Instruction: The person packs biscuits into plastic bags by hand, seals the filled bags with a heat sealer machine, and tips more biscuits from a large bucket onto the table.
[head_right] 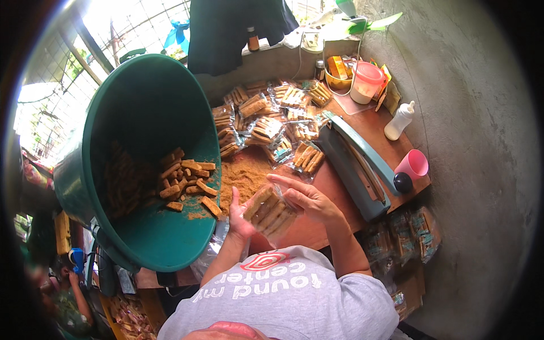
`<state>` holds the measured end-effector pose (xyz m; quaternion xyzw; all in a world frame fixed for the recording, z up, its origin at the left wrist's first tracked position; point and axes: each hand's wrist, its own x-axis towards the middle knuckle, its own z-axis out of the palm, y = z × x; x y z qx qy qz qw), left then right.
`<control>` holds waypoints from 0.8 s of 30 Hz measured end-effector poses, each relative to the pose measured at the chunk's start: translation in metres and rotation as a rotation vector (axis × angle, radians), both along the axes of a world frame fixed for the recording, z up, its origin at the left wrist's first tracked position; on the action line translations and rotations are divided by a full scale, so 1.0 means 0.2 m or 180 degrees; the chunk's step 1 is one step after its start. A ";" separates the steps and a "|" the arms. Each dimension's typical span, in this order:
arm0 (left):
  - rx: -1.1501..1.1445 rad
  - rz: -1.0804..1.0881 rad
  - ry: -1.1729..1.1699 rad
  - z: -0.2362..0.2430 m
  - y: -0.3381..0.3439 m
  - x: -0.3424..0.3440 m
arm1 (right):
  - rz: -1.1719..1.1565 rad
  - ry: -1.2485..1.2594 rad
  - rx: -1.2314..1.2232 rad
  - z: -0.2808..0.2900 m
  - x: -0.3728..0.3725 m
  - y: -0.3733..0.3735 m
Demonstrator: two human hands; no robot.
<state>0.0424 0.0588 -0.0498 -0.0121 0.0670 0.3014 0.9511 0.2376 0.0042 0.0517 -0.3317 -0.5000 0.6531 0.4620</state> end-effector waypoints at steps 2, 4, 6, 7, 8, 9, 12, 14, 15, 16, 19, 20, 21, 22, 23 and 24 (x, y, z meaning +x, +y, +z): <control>0.0350 -0.0171 -0.0479 -0.01 0.00 0.00 | -0.0124 0.0054 0.0115 0.00 0.00 0.00; 0.0287 -0.0170 -0.0569 0.03 0.00 0.02 | -0.0251 -0.0338 0.0129 -0.05 0.01 0.03; 0.0223 -0.0144 -0.0653 0.03 -0.01 0.04 | -0.0465 -0.0738 0.0296 -0.07 0.01 0.03; 0.0258 -0.0200 -0.0661 0.02 -0.01 0.04 | -0.0489 -0.0851 0.0320 -0.07 0.01 0.03; 0.0294 -0.0258 -0.0669 0.02 -0.01 0.04 | -0.0511 -0.0965 0.0344 -0.06 0.02 0.03; 0.0293 -0.0256 -0.0670 0.02 -0.01 0.04 | -0.0287 -0.0611 0.0060 -0.06 0.04 0.02; 0.0260 -0.0145 -0.0196 0.04 -0.02 0.04 | -0.0094 -0.0170 -0.0211 -0.09 0.08 0.02; 0.0554 -0.0114 -0.0259 0.11 -0.04 0.07 | -0.0142 -0.0083 -0.0202 -0.10 0.08 0.02; 0.0551 -0.0104 -0.0257 0.11 -0.03 0.08 | -0.0377 -0.0418 0.0044 -0.09 0.06 0.02; 0.0964 -0.0144 -0.0151 0.09 -0.03 0.09 | -0.0488 -0.0582 0.0168 -0.08 0.05 0.02; 0.1409 -0.0210 0.0259 0.10 -0.04 0.13 | -0.0712 -0.0684 0.0199 -0.06 0.05 -0.03; 0.1453 -0.0226 0.0559 0.11 -0.05 0.14 | -0.0755 -0.0659 0.0162 -0.06 0.06 -0.05; 0.1443 -0.0252 0.0559 0.11 -0.04 0.16 | -0.0859 -0.0654 0.0217 -0.06 0.07 -0.06; 0.1496 -0.0324 0.0446 0.11 -0.03 0.17 | -0.0970 -0.0652 0.0267 -0.05 0.08 -0.08; 0.1544 -0.0401 0.0330 0.11 -0.02 0.19 | -0.1006 -0.0651 0.0242 -0.02 0.10 -0.11; 0.1515 -0.0419 0.0335 0.12 -0.02 0.21 | -0.1019 -0.1069 0.0220 0.02 0.13 -0.14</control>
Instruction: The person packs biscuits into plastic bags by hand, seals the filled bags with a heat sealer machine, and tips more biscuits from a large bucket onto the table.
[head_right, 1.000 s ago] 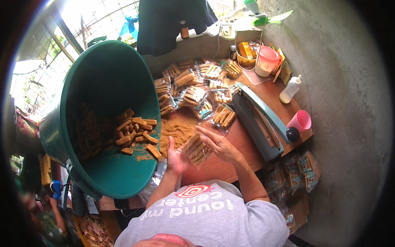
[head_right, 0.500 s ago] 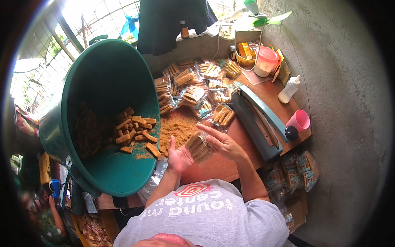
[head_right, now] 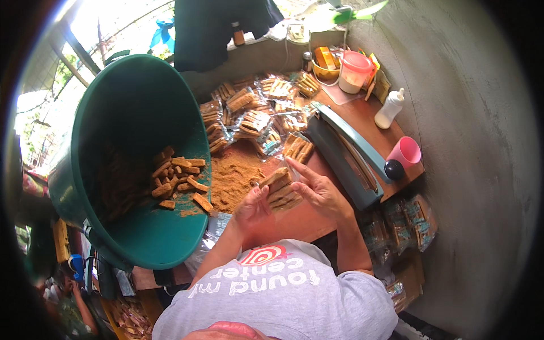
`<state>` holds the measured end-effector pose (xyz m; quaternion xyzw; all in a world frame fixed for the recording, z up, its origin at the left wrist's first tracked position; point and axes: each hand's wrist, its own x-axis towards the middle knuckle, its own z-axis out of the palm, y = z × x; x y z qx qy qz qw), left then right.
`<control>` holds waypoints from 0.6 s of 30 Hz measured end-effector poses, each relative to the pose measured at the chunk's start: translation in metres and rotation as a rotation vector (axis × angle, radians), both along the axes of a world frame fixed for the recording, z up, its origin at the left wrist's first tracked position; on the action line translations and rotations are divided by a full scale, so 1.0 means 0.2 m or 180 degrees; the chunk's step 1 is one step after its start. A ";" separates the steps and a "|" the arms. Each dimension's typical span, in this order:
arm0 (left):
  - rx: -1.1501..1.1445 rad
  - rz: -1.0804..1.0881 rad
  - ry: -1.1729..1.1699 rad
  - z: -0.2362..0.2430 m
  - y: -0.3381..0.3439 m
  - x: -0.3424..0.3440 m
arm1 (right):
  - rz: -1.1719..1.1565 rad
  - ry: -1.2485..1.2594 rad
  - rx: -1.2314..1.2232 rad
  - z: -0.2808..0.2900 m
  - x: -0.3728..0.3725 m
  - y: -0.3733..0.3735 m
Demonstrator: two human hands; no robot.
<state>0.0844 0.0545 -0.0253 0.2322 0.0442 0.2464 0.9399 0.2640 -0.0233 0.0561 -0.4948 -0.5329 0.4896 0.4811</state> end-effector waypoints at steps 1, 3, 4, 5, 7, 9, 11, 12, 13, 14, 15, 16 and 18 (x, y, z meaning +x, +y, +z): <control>0.0056 -0.0062 -0.0087 0.03 -0.01 0.03 | -0.0066 -0.0409 -0.0098 0.04 0.03 -0.04; 0.0065 -0.0176 -0.0172 0.04 0.00 0.09 | -0.0365 -0.0606 0.0139 0.07 0.08 -0.10; 0.0169 -0.0289 -0.0109 0.04 0.01 0.13 | -0.0612 -0.0818 0.0419 0.09 0.10 -0.14; 0.0274 -0.0400 -0.0048 0.03 0.01 0.15 | -0.0803 -0.1019 0.0498 0.13 0.12 -0.18; 0.0089 -0.0511 -0.0162 0.05 0.01 0.23 | -0.1665 -0.1796 0.1164 0.19 0.18 -0.24; -0.0227 -0.0661 -0.0335 0.03 0.02 0.33 | -0.2363 -0.2395 0.1749 0.20 0.28 -0.29; -0.0248 -0.0613 -0.0203 -0.06 0.04 0.41 | -0.3520 -0.2826 0.1877 0.17 0.38 -0.28; -0.0263 -0.0565 -0.0073 -0.10 0.04 0.46 | -0.3543 -0.2840 0.1848 0.14 0.41 -0.25; -0.0321 -0.0480 0.0039 -0.13 0.04 0.51 | -0.3569 -0.2320 0.1588 0.11 0.45 -0.23; -0.0319 -0.0513 0.0036 -0.14 0.05 0.54 | -0.3577 -0.1796 0.1334 0.10 0.48 -0.20; -0.0392 -0.0545 0.0240 -0.15 0.06 0.57 | -0.3407 -0.1752 0.1088 0.11 0.50 -0.17; -0.0462 -0.0575 0.0446 -0.16 0.07 0.60 | -0.3430 -0.1755 0.1085 0.13 0.51 -0.15; -0.0571 -0.0533 0.0414 -0.16 0.09 0.65 | -0.3322 -0.1591 0.1005 0.20 0.50 -0.12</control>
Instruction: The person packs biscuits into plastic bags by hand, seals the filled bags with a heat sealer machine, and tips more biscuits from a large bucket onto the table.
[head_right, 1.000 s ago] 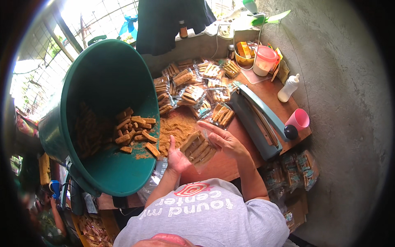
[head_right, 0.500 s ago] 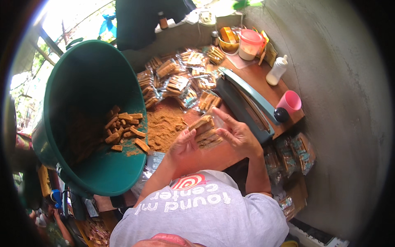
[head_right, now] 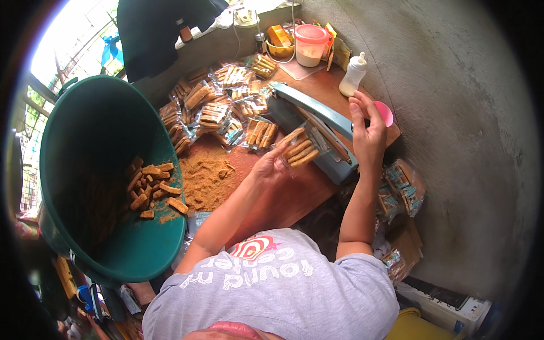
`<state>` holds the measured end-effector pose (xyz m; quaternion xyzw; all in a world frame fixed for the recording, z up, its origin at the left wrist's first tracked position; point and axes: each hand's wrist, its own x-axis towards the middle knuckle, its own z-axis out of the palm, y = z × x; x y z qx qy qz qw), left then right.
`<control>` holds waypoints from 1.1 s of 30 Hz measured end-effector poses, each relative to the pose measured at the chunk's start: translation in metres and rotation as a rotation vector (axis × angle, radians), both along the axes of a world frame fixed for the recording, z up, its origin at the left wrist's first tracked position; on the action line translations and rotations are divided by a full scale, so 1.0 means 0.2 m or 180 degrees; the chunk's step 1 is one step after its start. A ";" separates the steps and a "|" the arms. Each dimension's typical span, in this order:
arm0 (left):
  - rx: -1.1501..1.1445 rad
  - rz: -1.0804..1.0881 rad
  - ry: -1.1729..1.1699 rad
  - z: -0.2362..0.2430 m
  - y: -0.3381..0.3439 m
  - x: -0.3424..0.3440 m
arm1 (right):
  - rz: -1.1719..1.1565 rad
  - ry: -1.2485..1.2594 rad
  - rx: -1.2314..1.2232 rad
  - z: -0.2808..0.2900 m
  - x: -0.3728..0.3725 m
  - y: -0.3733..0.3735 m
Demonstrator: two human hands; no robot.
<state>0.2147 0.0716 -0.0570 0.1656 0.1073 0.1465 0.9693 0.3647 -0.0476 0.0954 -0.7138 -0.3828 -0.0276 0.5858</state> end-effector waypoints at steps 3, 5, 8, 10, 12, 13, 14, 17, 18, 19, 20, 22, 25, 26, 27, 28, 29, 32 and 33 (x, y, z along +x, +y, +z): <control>-0.0554 0.0053 -0.0108 0.05 0.01 0.06 | -0.0170 -0.0141 -0.0742 0.05 0.00 -0.01; -0.0495 0.0087 -0.0163 0.10 0.00 0.08 | -0.0234 -0.0324 -0.1274 -0.03 0.04 -0.03; -0.0457 0.0208 -0.0173 0.11 -0.02 0.09 | -0.0237 -0.0307 -0.0957 -0.14 0.06 -0.05; -0.0503 0.0269 -0.0083 0.08 -0.04 0.09 | -0.0214 -0.0327 -0.0884 -0.07 0.02 -0.04; -0.0523 0.0261 -0.0264 0.04 -0.04 0.09 | -0.0095 -0.0281 -0.0657 0.01 0.01 0.00; -0.0534 0.0294 -0.0232 0.04 -0.04 0.08 | -0.0119 -0.0456 -0.0664 0.05 0.01 0.02; -0.0530 0.0274 -0.0216 0.04 -0.04 0.07 | -0.0139 -0.0440 -0.0661 0.07 0.02 0.04; -0.0450 0.0176 -0.0472 0.02 -0.04 0.08 | -0.0080 -0.0487 -0.0749 0.13 0.02 0.07; -0.0425 0.0256 -0.0278 0.04 -0.04 0.09 | -0.0087 -0.0487 -0.0748 0.13 0.03 0.07; -0.0399 0.0334 -0.0086 0.05 -0.05 0.09 | -0.0109 -0.0550 -0.0756 0.13 0.03 0.07; -0.0400 0.0325 -0.0088 0.05 -0.05 0.10 | -0.0133 -0.0614 -0.0765 0.13 0.03 0.07; -0.0487 0.0388 -0.0056 0.06 -0.05 0.12 | -0.0183 -0.0638 -0.0812 0.11 0.01 0.06; -0.0417 0.0440 0.0009 0.07 -0.07 0.12 | -0.0338 -0.0701 -0.0941 0.03 0.00 0.01; -0.0419 0.0440 0.0011 0.09 -0.07 0.13 | -0.0440 -0.0738 -0.1022 -0.02 0.01 -0.01; -0.0410 0.0470 0.0069 0.10 -0.07 0.12 | -0.0302 -0.0536 -0.0890 -0.11 0.02 -0.03; -0.0405 0.0480 0.0115 0.12 -0.07 0.13 | -0.0320 -0.0537 -0.0896 -0.20 0.03 -0.06; -0.0410 0.0485 0.0121 0.13 -0.08 0.13 | -0.0380 -0.0448 -0.0838 -0.30 0.04 -0.08; -0.0378 0.0539 0.0206 0.15 -0.06 0.12 | -0.0439 -0.0480 -0.0543 -0.38 0.02 -0.09; -0.0337 0.0419 0.0113 0.14 -0.05 0.12 | -0.0447 -0.0559 -0.0570 -0.38 0.02 -0.09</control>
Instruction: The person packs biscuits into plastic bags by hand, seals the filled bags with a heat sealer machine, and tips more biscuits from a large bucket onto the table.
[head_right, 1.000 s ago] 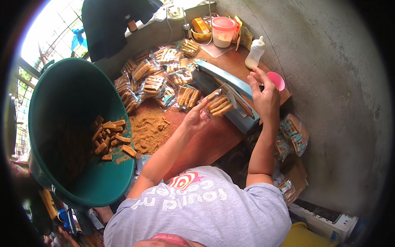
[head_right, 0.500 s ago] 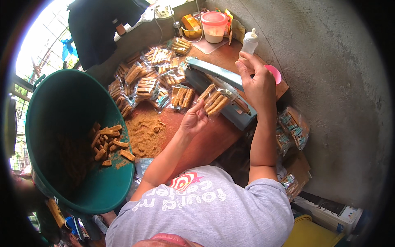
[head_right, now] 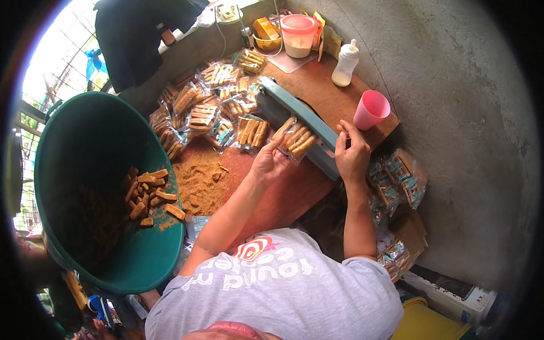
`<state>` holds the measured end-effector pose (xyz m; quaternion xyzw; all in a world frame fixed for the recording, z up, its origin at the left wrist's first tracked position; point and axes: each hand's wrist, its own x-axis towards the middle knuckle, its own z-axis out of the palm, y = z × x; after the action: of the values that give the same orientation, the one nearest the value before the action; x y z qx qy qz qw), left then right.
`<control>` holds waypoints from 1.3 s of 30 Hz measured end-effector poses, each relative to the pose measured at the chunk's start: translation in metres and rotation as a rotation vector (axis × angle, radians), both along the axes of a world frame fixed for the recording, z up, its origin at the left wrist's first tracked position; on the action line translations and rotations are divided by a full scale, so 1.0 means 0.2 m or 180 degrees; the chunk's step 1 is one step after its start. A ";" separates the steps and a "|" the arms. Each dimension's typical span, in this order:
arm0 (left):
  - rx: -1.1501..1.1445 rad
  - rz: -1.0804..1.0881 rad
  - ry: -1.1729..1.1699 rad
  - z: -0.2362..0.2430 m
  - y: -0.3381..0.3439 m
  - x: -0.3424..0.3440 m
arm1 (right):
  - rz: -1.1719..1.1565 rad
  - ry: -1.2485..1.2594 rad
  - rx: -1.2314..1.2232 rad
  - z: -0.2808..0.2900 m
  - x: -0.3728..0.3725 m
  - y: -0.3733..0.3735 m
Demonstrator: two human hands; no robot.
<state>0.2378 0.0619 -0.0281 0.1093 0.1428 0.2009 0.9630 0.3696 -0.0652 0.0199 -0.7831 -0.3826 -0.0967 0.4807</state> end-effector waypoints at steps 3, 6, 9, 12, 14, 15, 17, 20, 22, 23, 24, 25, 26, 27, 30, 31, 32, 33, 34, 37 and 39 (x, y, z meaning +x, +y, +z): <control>-0.0062 -0.0154 -0.0030 -0.04 0.02 -0.02 | 0.0025 -0.0075 0.0058 -0.02 0.00 0.00; -0.0053 -0.0174 0.0079 -0.06 0.01 -0.04 | 0.0066 -0.0047 0.0156 -0.02 -0.01 0.00; 0.0062 -0.0189 0.0227 -0.07 0.01 -0.05 | 0.0102 0.0030 0.0159 -0.03 0.00 0.00; 0.0017 -0.0240 0.0401 -0.08 0.01 -0.05 | 0.0106 0.0082 0.0149 -0.02 -0.01 -0.01; -0.0023 -0.0259 0.0469 -0.09 0.01 -0.06 | 0.0087 0.0081 0.0149 -0.01 -0.02 -0.01; -0.0005 -0.0257 0.0494 -0.09 0.01 -0.06 | 0.0089 0.0091 0.0143 -0.01 -0.02 -0.01; 0.0027 -0.0251 0.0512 -0.10 0.01 -0.06 | 0.0094 0.0093 0.0151 -0.02 -0.01 0.00; 0.0043 -0.0227 0.0530 -0.11 0.01 -0.06 | 0.0109 -0.0034 0.0059 -0.02 0.00 -0.01; 0.0127 -0.0288 0.0682 -0.11 0.01 -0.07 | 0.0081 -0.0055 0.0044 -0.03 0.00 -0.02; 0.0135 -0.0286 0.0676 -0.11 0.01 -0.08 | 0.0083 -0.0061 0.0052 -0.03 0.00 -0.01; 0.0114 -0.0321 0.0687 -0.11 0.01 -0.08 | 0.0066 -0.0119 0.0049 -0.04 0.00 -0.02; 0.0092 -0.0358 0.0697 -0.10 0.01 -0.09 | 0.0048 -0.0178 0.0044 -0.04 0.00 -0.02; 0.0088 -0.0354 0.0687 -0.11 0.00 -0.09 | 0.0053 -0.0188 0.0040 -0.05 0.00 -0.02; 0.0144 -0.0338 0.0716 -0.11 0.00 -0.08 | 0.0034 -0.0271 0.0144 -0.06 0.01 -0.01; 0.0239 -0.0285 0.0793 -0.12 -0.01 -0.06 | -0.0021 -0.0452 0.0304 -0.04 -0.01 0.00; 0.0282 -0.0241 0.0857 -0.11 -0.01 -0.05 | -0.0051 -0.0535 0.0366 -0.03 -0.02 0.00; 0.0432 -0.0245 0.0907 -0.10 -0.02 -0.05 | -0.0049 -0.0544 0.0352 -0.01 -0.02 -0.01; 0.0423 -0.0238 0.0905 -0.11 -0.02 -0.05 | -0.0055 -0.0763 0.0343 0.00 -0.02 0.00; 0.0550 -0.0231 0.0887 -0.13 -0.02 -0.06 | -0.0056 -0.0983 0.0337 0.02 -0.04 0.01; 0.0821 -0.0251 0.0869 -0.16 0.02 -0.11 | -0.0092 -0.2013 0.0463 0.24 -0.13 -0.02; 0.0984 -0.0372 0.0490 -0.09 0.02 -0.19 | 0.0187 -0.1683 0.0883 0.29 -0.21 -0.03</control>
<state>0.1989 0.0653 -0.0470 0.2791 0.1769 0.1552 0.9310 0.3270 -0.0719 0.0778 -0.6462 -0.5002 -0.3347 0.4694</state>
